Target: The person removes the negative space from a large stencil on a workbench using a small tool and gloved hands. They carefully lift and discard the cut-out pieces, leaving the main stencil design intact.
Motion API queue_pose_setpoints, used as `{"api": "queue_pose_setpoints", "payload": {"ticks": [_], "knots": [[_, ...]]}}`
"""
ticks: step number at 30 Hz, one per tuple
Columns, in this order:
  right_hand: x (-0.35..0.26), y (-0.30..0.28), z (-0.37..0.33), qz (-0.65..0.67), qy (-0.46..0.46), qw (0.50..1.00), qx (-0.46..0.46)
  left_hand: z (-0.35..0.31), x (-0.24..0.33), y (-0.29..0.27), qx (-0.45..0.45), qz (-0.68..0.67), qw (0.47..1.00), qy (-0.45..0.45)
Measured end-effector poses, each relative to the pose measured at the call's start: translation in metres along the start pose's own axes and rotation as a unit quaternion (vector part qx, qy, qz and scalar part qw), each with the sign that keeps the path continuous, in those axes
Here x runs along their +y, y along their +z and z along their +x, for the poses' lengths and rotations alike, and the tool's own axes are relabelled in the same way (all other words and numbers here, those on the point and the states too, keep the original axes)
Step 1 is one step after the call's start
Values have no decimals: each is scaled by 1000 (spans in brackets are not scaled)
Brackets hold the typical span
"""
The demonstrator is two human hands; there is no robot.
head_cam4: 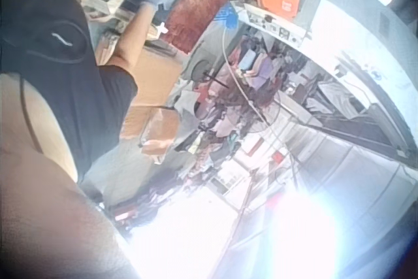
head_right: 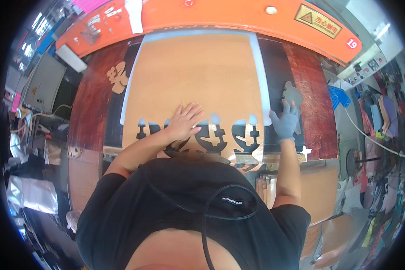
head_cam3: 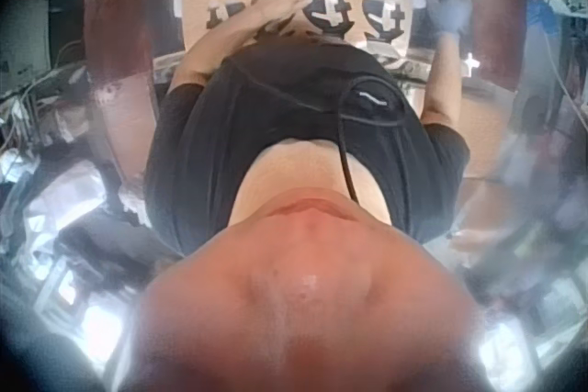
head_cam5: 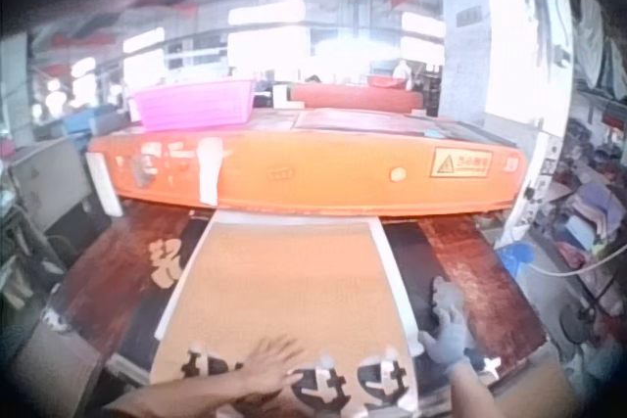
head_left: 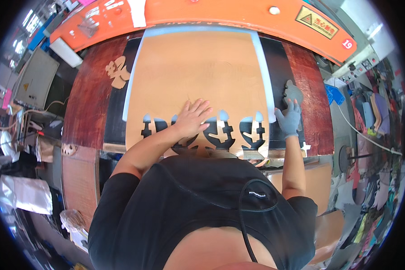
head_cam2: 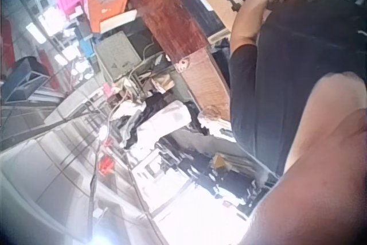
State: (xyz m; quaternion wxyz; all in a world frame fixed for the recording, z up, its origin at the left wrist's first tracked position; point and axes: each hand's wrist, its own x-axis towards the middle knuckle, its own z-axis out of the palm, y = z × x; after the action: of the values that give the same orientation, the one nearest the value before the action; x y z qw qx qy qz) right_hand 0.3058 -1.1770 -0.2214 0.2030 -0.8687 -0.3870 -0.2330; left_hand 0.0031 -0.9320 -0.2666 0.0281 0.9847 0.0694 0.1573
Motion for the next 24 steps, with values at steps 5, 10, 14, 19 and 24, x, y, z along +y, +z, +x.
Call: {"api": "queue_pose_setpoints", "payload": {"ticks": [5,10,14,19,24], "knots": [[-103,35,-1,182,-201,962,-30,-13,8,-9,-24,-106,994,24],[-136,50,-34,98,-249,962,-48,-65,11,-36,100,-505,821,-246],[-130,45,-32,110,-245,960,-78,-104,-8,-56,182,-680,383,-598],[-168,33,6,230,-247,933,-124,-95,-32,-34,196,-791,285,-505],[-259,48,23,331,-402,842,-141,-91,-57,-17,226,-885,214,-345]]}}
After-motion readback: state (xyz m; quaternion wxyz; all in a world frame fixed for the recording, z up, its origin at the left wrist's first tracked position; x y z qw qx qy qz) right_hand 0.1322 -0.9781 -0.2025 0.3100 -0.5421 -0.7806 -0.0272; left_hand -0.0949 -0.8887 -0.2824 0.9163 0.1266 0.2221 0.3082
